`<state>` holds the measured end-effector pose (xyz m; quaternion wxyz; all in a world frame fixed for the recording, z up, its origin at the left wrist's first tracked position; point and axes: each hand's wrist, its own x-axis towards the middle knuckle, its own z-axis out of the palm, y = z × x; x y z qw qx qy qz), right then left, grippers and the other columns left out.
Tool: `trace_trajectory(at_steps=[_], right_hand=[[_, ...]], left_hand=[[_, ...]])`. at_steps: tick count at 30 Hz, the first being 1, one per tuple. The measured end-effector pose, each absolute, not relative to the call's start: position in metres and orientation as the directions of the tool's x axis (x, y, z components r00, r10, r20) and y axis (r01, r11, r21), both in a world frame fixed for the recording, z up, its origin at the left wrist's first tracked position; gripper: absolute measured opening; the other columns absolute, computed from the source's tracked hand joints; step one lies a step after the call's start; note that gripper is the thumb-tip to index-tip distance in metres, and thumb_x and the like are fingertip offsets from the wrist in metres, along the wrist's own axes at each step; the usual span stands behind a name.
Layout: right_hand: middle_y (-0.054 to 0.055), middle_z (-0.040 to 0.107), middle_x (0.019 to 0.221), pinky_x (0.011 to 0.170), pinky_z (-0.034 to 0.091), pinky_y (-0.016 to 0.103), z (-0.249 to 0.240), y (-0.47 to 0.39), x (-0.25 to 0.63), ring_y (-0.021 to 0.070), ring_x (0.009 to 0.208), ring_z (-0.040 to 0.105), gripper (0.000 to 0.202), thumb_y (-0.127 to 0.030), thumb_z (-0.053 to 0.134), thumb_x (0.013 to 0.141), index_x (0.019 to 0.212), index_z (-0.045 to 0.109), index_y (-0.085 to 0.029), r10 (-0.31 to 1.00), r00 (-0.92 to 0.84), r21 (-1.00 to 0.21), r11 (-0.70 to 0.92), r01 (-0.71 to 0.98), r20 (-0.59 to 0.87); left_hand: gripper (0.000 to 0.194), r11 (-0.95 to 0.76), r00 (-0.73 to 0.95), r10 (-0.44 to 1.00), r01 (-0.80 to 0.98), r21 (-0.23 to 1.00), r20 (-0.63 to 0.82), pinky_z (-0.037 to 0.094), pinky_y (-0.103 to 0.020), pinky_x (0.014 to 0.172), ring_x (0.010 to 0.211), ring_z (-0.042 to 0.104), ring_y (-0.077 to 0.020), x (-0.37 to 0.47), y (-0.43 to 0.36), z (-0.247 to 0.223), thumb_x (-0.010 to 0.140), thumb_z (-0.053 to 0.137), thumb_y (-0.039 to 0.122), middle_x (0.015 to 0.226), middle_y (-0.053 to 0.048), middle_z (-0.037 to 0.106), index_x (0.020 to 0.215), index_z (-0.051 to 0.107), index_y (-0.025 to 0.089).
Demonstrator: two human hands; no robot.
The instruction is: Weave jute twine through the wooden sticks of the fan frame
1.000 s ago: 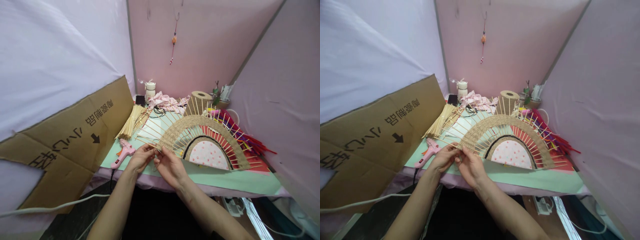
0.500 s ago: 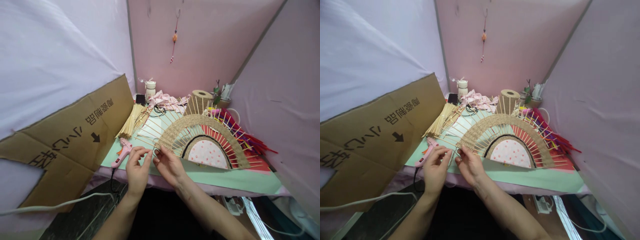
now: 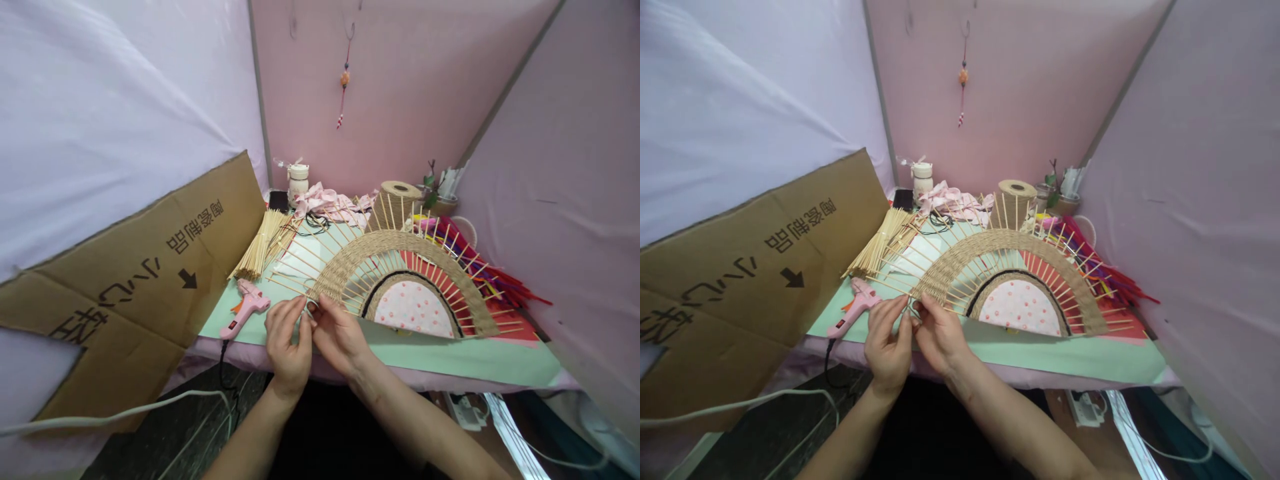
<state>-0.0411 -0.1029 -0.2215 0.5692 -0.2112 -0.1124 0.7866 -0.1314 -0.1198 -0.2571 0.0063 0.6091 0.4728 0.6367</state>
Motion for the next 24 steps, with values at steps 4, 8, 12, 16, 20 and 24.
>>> trace_trajectory(at_steps=[4,8,12,16,20,24], right_hand=[[0.0,0.068,0.078,0.059,0.043,0.02,-0.223,-0.103,-0.041,0.0099,0.073,0.057,0.016,-0.022,0.08,0.068,0.077,0.069,-0.017,0.943,-0.26,-0.412,-0.325,-0.851,-0.205],[0.0,0.069,0.08,0.059,0.044,0.02,-0.223,-0.104,-0.042,0.0103,0.074,0.058,0.017,-0.023,0.082,0.067,0.077,0.069,-0.017,0.945,-0.255,-0.416,-0.321,-0.851,-0.207],[-0.001,0.069,0.077,0.063,0.046,0.019,-0.223,-0.105,-0.043,0.0097,0.074,0.058,0.02,-0.025,0.083,0.065,0.077,0.07,-0.017,0.943,-0.253,-0.425,-0.324,-0.846,-0.216],[0.0,0.068,0.078,0.062,0.046,0.02,-0.222,-0.105,-0.043,0.0101,0.074,0.058,0.021,-0.024,0.083,0.065,0.078,0.069,-0.017,0.939,-0.263,-0.417,-0.336,-0.845,-0.224],[-0.002,0.067,0.079,0.057,0.043,0.02,-0.221,-0.106,-0.042,0.0105,0.073,0.058,0.022,-0.02,0.082,0.064,0.08,0.066,-0.019,0.942,-0.23,-0.399,-0.314,-0.862,-0.244],[-0.004,0.064,0.075,0.052,0.04,0.02,-0.22,-0.107,-0.042,0.01,0.069,0.056,0.025,-0.017,0.083,0.062,0.076,0.062,-0.02,0.938,-0.219,-0.388,-0.314,-0.867,-0.269]], left_hand=[[0.03,-0.561,-0.251,0.577,0.57,0.601,0.777,0.048,-0.042,0.093,0.103,0.06,-0.0207,-0.132,-0.118,-0.258,0.085,0.057,0.011,0.104,-0.007,0.07,0.111,0.067,0.022],[0.029,-0.556,-0.241,0.568,0.594,0.582,0.787,0.048,-0.042,0.092,0.102,0.06,-0.0207,-0.133,-0.119,-0.256,0.085,0.057,0.011,0.103,-0.007,0.07,0.109,0.067,0.022],[0.029,-0.562,-0.215,0.568,0.605,0.565,0.795,0.047,-0.042,0.094,0.102,0.06,-0.0199,-0.133,-0.121,-0.255,0.085,0.057,0.009,0.103,-0.007,0.07,0.11,0.065,0.021],[0.029,-0.562,-0.204,0.6,0.58,0.589,0.774,0.046,-0.042,0.096,0.104,0.059,-0.0202,-0.133,-0.124,-0.257,0.086,0.055,0.01,0.105,-0.007,0.069,0.11,0.065,0.022],[0.018,-0.533,-0.329,0.654,0.438,0.724,0.681,0.048,-0.038,0.093,0.103,0.059,-0.0193,-0.135,-0.123,-0.257,0.088,0.055,0.017,0.103,-0.007,0.065,0.102,0.065,0.02],[0.025,-0.389,-0.404,0.825,0.104,0.915,0.396,0.052,-0.025,0.069,0.075,0.06,-0.0114,-0.139,-0.113,-0.246,0.087,0.058,0.028,0.101,-0.005,0.062,0.111,0.056,0.02]])
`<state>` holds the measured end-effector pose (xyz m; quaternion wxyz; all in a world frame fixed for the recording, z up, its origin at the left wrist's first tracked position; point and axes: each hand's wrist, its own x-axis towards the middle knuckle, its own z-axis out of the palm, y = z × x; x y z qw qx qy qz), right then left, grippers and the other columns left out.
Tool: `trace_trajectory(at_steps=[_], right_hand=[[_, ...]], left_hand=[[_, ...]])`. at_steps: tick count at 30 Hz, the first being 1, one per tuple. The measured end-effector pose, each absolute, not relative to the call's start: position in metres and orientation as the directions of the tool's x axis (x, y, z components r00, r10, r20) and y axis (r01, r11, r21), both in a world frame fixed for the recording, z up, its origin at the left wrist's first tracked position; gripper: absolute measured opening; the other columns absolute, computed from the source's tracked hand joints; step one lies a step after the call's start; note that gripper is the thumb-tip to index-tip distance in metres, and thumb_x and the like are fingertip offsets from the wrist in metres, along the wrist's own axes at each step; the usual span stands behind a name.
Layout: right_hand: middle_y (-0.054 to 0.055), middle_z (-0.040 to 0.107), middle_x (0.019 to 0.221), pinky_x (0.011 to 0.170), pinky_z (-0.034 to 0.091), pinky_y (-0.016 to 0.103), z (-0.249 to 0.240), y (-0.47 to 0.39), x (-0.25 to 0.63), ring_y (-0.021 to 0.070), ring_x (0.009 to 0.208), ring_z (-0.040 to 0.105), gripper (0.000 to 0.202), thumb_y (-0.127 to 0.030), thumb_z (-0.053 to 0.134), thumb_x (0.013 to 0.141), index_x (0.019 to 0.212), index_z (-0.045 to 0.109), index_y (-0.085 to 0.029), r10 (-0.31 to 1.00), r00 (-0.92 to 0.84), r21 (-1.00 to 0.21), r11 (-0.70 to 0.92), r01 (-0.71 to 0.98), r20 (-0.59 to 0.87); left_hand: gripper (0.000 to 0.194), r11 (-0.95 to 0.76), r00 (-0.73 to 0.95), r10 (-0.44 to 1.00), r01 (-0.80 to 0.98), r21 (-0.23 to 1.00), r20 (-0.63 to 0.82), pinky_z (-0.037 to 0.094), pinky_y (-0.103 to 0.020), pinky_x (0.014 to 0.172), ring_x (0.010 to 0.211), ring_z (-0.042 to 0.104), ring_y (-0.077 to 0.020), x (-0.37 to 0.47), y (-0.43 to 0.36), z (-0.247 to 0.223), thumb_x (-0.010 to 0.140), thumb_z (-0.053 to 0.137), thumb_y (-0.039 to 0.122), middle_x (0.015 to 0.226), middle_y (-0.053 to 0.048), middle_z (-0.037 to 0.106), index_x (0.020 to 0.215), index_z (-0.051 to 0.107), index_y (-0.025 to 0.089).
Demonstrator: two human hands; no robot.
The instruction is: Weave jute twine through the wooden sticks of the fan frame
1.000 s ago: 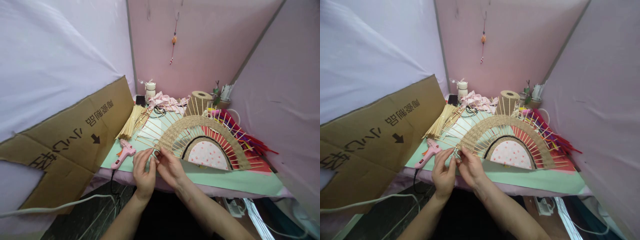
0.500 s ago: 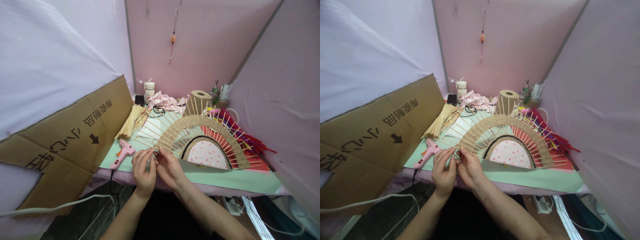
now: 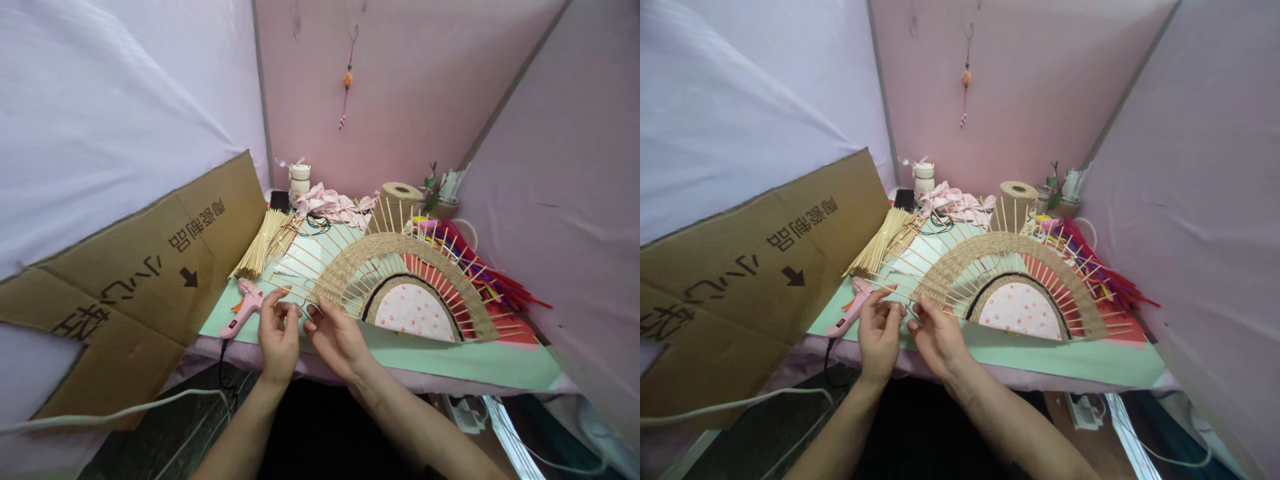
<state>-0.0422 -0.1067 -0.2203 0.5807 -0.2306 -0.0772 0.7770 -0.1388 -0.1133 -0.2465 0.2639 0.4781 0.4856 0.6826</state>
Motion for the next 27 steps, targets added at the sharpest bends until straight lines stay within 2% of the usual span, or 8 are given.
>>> trace_trajectory(at_steps=[3,5,8,14,20,23,27], right_hand=[[-0.003,0.061,0.072,0.047,0.035,0.018,-0.221,-0.107,-0.042,0.0093,0.064,0.053,0.026,-0.02,0.083,0.064,0.079,0.062,-0.019,0.938,-0.256,-0.412,-0.335,-0.848,-0.236],[-0.003,0.059,0.07,0.046,0.033,0.017,-0.221,-0.108,-0.042,0.0087,0.061,0.051,0.025,-0.021,0.082,0.066,0.081,0.062,-0.019,0.94,-0.266,-0.434,-0.334,-0.837,-0.213],[-0.003,0.057,0.069,0.045,0.033,0.017,-0.221,-0.108,-0.041,0.0084,0.061,0.05,0.025,-0.023,0.081,0.067,0.081,0.061,-0.019,0.944,-0.256,-0.446,-0.325,-0.834,-0.209],[-0.004,0.06,0.078,0.043,0.033,0.016,-0.218,-0.11,-0.039,0.005,0.059,0.046,0.024,-0.019,0.082,0.065,0.079,0.062,-0.017,0.946,-0.228,-0.438,-0.311,-0.844,-0.231],[-0.004,0.06,0.079,0.044,0.033,0.015,-0.217,-0.114,-0.038,0.0053,0.059,0.045,0.027,-0.019,0.083,0.063,0.081,0.063,-0.017,0.939,-0.24,-0.439,-0.33,-0.836,-0.248],[-0.004,0.059,0.076,0.043,0.032,0.016,-0.217,-0.115,-0.036,0.0054,0.058,0.044,0.027,-0.019,0.084,0.063,0.079,0.063,-0.017,0.936,-0.241,-0.44,-0.336,-0.833,-0.258],[-0.004,0.058,0.072,0.044,0.032,0.016,-0.217,-0.116,-0.034,0.0056,0.058,0.044,0.025,-0.021,0.084,0.063,0.077,0.064,-0.016,0.934,-0.245,-0.441,-0.34,-0.83,-0.259]], left_hand=[[0.033,-0.243,-0.171,0.959,-0.081,0.967,0.226,0.043,-0.019,0.047,0.053,0.052,-0.0052,-0.145,-0.105,-0.236,0.088,0.057,0.034,0.101,-0.005,0.064,0.118,0.052,0.021],[0.032,-0.205,-0.072,0.978,-0.122,0.971,0.198,0.038,-0.018,0.043,0.049,0.05,-0.0046,-0.15,-0.101,-0.232,0.087,0.059,0.036,0.092,-0.003,0.065,0.114,0.056,0.02],[0.027,-0.165,0.024,0.985,-0.14,0.976,0.17,0.037,-0.017,0.045,0.05,0.05,-0.006,-0.157,-0.096,-0.23,0.085,0.062,0.035,0.068,0.002,0.059,0.104,0.061,0.017],[0.016,-0.149,0.053,0.985,-0.192,0.97,0.162,0.042,-0.018,0.057,0.06,0.052,-0.0063,-0.165,-0.086,-0.237,0.078,0.071,0.028,0.071,0.001,0.061,0.087,0.067,0.016],[0.029,0.081,0.139,0.99,-0.411,0.908,-0.026,0.039,-0.018,0.055,0.057,0.049,-0.0055,-0.161,-0.081,-0.227,0.06,0.084,0.031,0.068,0.002,0.06,0.073,0.065,0.014],[0.032,0.132,0.176,0.982,-0.4,0.907,-0.065,0.037,-0.018,0.053,0.055,0.048,-0.0052,-0.162,-0.079,-0.221,0.054,0.087,0.03,0.066,0.002,0.059,0.07,0.065,0.013],[0.03,0.109,0.166,0.985,-0.328,0.938,-0.056,0.037,-0.018,0.052,0.055,0.048,-0.0051,-0.165,-0.077,-0.222,0.055,0.087,0.027,0.065,0.001,0.06,0.072,0.067,0.012]])
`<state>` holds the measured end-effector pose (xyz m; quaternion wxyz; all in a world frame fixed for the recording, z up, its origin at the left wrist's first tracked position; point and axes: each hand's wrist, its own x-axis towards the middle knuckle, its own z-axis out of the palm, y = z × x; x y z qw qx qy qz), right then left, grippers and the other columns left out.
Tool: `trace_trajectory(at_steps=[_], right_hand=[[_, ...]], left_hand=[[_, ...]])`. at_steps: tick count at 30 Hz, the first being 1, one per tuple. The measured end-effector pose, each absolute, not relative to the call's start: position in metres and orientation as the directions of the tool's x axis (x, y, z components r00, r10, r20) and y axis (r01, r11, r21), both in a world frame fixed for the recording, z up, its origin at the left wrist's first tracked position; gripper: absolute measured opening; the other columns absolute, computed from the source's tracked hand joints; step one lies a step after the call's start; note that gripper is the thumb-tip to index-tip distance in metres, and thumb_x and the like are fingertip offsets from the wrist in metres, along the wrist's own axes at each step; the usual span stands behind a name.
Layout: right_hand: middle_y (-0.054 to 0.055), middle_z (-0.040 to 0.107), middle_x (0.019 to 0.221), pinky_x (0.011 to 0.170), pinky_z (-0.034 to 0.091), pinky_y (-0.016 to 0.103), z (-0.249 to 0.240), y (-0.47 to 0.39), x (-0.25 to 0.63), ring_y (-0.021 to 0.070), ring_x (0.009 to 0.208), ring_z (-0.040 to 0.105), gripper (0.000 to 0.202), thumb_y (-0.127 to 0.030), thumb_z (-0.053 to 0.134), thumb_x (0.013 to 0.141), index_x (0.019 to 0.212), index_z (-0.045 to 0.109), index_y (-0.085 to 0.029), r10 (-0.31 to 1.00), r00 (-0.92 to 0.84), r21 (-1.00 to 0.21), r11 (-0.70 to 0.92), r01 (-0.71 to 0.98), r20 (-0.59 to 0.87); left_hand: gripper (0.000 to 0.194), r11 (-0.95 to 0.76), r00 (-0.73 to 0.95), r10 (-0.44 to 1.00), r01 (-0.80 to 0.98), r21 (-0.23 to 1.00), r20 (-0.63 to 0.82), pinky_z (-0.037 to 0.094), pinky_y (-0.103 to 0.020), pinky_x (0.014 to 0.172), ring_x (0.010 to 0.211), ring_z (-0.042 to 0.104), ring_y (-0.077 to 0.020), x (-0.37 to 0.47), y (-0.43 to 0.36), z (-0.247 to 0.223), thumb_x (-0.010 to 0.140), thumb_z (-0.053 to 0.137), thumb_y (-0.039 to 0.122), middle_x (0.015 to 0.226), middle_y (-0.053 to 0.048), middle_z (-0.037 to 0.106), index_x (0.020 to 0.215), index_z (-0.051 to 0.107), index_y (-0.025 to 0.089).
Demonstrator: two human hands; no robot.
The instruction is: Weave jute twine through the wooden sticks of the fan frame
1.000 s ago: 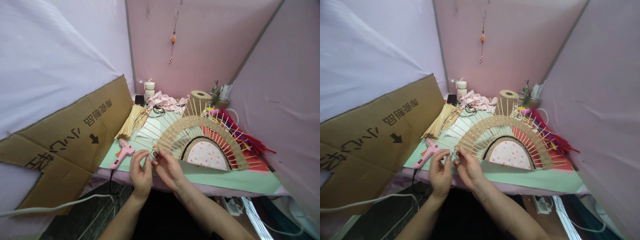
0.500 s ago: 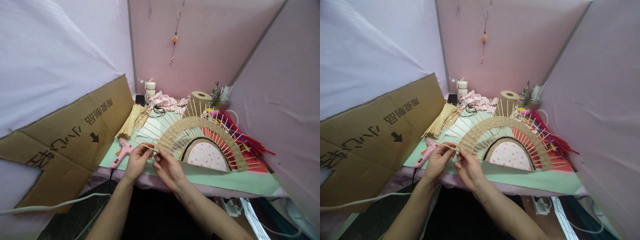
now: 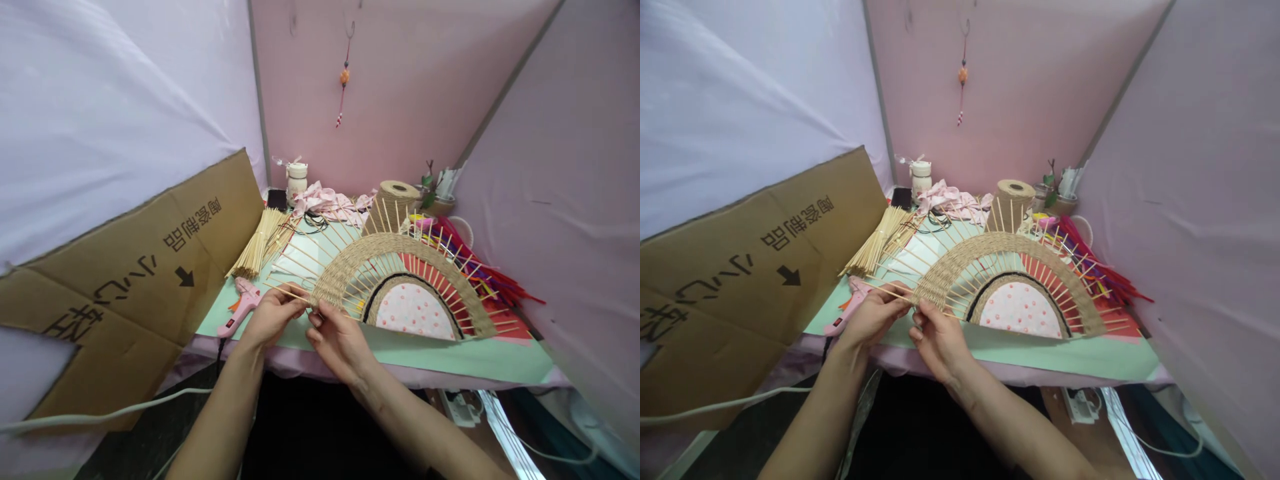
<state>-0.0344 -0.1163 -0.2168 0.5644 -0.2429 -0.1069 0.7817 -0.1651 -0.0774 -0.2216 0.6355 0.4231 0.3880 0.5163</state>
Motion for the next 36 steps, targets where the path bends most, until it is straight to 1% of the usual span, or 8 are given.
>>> trace_trajectory(at_steps=[4,7,11,18,24,27,31,36], right_hand=[[-0.003,0.063,0.077,0.048,0.036,0.017,-0.217,-0.118,-0.034,0.006,0.062,0.048,0.025,-0.021,0.084,0.062,0.08,0.067,-0.017,0.936,-0.259,-0.426,-0.34,-0.838,-0.238],[-0.003,0.065,0.08,0.053,0.04,0.018,-0.216,-0.121,-0.033,0.0074,0.068,0.052,0.026,-0.015,0.083,0.061,0.082,0.068,-0.019,0.946,-0.252,-0.441,-0.319,-0.839,-0.204],[-0.003,0.067,0.081,0.059,0.043,0.02,-0.219,-0.125,-0.028,0.0095,0.073,0.056,0.03,-0.01,0.082,0.061,0.085,0.069,-0.022,0.955,-0.238,-0.476,-0.296,-0.828,-0.179],[-0.002,0.07,0.085,0.059,0.047,0.021,-0.221,-0.126,-0.025,0.0111,0.076,0.06,0.025,-0.022,0.085,0.06,0.08,0.069,-0.019,0.942,-0.221,-0.418,-0.313,-0.853,-0.253],[-0.002,0.07,0.08,0.054,0.046,0.018,-0.215,-0.126,-0.03,0.0091,0.068,0.06,0.021,-0.021,0.084,0.062,0.075,0.068,-0.018,0.935,-0.217,-0.413,-0.322,-0.852,-0.281],[-0.001,0.071,0.083,0.056,0.048,0.019,-0.214,-0.128,-0.029,0.0099,0.072,0.062,0.02,-0.018,0.082,0.065,0.08,0.069,-0.018,0.946,-0.23,-0.445,-0.311,-0.84,-0.228],[-0.001,0.072,0.087,0.062,0.051,0.02,-0.213,-0.131,-0.027,0.011,0.078,0.063,0.027,-0.01,0.08,0.063,0.086,0.07,-0.02,0.951,-0.255,-0.485,-0.309,-0.818,-0.177],[0.001,0.073,0.089,0.063,0.051,0.021,-0.213,-0.132,-0.027,0.0114,0.079,0.064,0.026,-0.012,0.078,0.065,0.089,0.071,-0.019,0.943,-0.286,-0.472,-0.334,-0.816,-0.172]], left_hand=[[0.028,0.116,0.18,0.983,-0.414,0.903,-0.043,0.043,-0.018,0.058,0.063,0.055,-0.0069,-0.164,-0.079,-0.222,0.061,0.085,0.027,0.075,0.0,0.064,0.079,0.068,0.014],[0.03,0.154,0.216,0.975,-0.488,0.859,-0.052,0.046,-0.019,0.062,0.07,0.059,-0.0085,-0.162,-0.081,-0.22,0.062,0.084,0.027,0.085,-0.001,0.066,0.085,0.068,0.016],[0.029,0.161,0.23,0.972,-0.529,0.833,-0.043,0.048,-0.019,0.066,0.074,0.061,-0.0096,-0.161,-0.081,-0.219,0.061,0.085,0.025,0.084,-0.001,0.067,0.082,0.067,0.016],[0.031,0.146,0.217,0.975,-0.499,0.854,-0.04,0.049,-0.021,0.069,0.075,0.062,-0.0112,-0.158,-0.08,-0.218,0.056,0.088,0.026,0.083,-0.002,0.069,0.073,0.065,0.014],[0.03,0.17,0.226,0.972,-0.467,0.868,-0.069,0.047,-0.02,0.061,0.063,0.059,-0.0086,-0.153,-0.078,-0.219,0.053,0.087,0.021,0.072,0.0,0.065,0.07,0.064,0.013],[0.033,0.229,0.258,0.96,-0.486,0.843,-0.111,0.045,-0.018,0.054,0.056,0.056,-0.0072,-0.151,-0.076,-0.223,0.05,0.086,0.016,0.066,0.003,0.062,0.071,0.062,0.014],[0.033,0.253,0.265,0.955,-0.505,0.825,-0.13,0.041,-0.015,0.048,0.052,0.053,-0.0053,-0.151,-0.073,-0.226,0.052,0.085,0.017,0.064,0.003,0.062,0.073,0.06,0.014],[0.034,0.278,0.301,0.943,-0.472,0.837,-0.144,0.041,-0.015,0.047,0.051,0.054,-0.0058,-0.156,-0.069,-0.222,0.05,0.085,0.014,0.062,0.003,0.061,0.073,0.061,0.014]])
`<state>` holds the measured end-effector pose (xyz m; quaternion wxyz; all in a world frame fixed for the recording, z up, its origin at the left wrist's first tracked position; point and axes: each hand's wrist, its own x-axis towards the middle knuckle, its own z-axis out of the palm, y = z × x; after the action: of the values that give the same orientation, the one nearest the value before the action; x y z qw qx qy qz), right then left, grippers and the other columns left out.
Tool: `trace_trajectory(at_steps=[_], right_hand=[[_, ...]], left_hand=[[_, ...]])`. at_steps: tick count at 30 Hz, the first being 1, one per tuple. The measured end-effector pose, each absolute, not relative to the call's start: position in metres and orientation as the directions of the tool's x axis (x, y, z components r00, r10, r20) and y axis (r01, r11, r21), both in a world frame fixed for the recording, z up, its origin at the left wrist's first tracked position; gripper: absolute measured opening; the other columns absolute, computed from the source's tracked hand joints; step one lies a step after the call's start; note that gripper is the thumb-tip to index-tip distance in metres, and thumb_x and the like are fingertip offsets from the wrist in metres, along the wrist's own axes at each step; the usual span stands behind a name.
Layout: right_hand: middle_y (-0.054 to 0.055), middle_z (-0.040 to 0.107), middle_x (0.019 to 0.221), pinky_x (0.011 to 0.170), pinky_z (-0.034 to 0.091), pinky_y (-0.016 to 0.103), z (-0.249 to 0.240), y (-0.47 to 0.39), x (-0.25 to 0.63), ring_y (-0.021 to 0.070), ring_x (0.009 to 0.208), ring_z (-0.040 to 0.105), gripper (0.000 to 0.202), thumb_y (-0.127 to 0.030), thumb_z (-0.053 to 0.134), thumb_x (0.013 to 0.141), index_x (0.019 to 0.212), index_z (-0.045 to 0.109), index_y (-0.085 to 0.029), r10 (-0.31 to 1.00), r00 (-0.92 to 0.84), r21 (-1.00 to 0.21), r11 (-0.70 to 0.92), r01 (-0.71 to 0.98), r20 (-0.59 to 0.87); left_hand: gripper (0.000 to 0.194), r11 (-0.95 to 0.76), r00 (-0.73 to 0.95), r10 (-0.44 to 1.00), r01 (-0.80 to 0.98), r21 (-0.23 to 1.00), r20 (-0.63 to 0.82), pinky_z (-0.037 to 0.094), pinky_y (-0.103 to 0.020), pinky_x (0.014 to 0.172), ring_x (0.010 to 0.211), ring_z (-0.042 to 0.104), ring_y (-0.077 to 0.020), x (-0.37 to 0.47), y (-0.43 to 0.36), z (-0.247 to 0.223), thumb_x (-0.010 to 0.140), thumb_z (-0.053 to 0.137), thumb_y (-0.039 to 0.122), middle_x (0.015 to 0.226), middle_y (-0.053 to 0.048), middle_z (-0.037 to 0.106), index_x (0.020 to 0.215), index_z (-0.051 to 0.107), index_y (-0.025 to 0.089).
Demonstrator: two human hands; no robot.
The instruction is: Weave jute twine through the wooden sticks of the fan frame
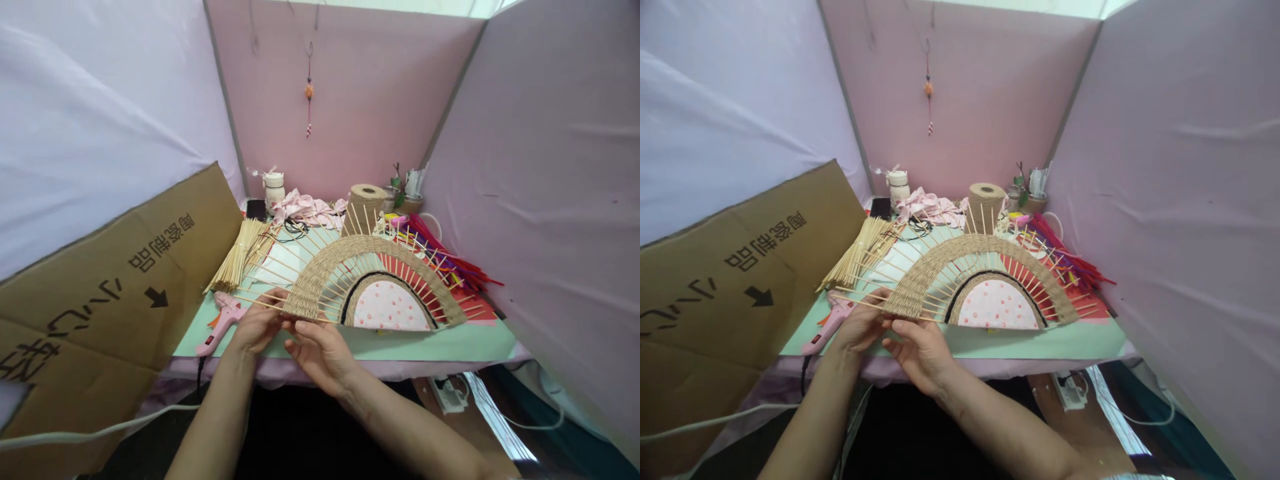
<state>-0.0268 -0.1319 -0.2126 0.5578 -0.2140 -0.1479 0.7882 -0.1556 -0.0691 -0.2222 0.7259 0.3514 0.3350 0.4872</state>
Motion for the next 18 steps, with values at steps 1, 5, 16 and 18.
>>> trace_trajectory(at_steps=[1,5,16,18], right_hand=[[0.002,0.073,0.091,0.064,0.051,0.021,-0.2129,-0.1321,-0.0268,0.0116,0.079,0.064,0.025,-0.013,0.078,0.066,0.09,0.071,-0.019,0.941,-0.293,-0.467,-0.339,-0.816,-0.172],[0.005,0.073,0.1,0.066,0.051,0.022,-0.2135,-0.1337,-0.0263,0.0132,0.085,0.065,0.024,-0.017,0.076,0.069,0.093,0.071,-0.018,0.93,-0.332,-0.452,-0.367,-0.813,-0.157],[0.006,0.074,0.097,0.066,0.053,0.022,-0.2127,-0.1311,-0.0266,0.0137,0.083,0.066,0.023,-0.03,0.074,0.075,0.093,0.071,-0.016,0.9,-0.393,-0.358,-0.435,-0.826,-0.186],[0.006,0.074,0.095,0.067,0.053,0.022,-0.2129,-0.1308,-0.0276,0.014,0.084,0.066,0.022,-0.027,0.074,0.074,0.092,0.071,-0.016,0.903,-0.38,-0.353,-0.428,-0.832,-0.198]], left_hand=[[0.033,0.278,0.3,0.942,-0.456,0.845,-0.148,0.04,-0.015,0.046,0.05,0.053,-0.0055,-0.1562,-0.068,-0.2211,0.05,0.085,0.014,0.061,0.004,0.06,0.072,0.061,0.014],[0.031,0.242,0.256,0.955,-0.392,0.887,-0.147,0.043,-0.016,0.048,0.051,0.055,-0.0064,-0.1563,-0.0632,-0.2191,0.048,0.086,0.015,0.063,0.002,0.062,0.067,0.062,0.013],[0.025,0.203,0.241,0.964,-0.378,0.903,-0.116,0.043,-0.019,0.054,0.057,0.057,-0.0085,-0.1523,-0.059,-0.221,0.052,0.082,0.017,0.065,0.001,0.062,0.067,0.063,0.013],[0.025,0.209,0.246,0.962,-0.391,0.897,-0.117,0.042,-0.018,0.053,0.056,0.056,-0.0079,-0.1508,-0.059,-0.2198,0.052,0.081,0.016,0.064,0.002,0.062,0.067,0.062,0.013]])
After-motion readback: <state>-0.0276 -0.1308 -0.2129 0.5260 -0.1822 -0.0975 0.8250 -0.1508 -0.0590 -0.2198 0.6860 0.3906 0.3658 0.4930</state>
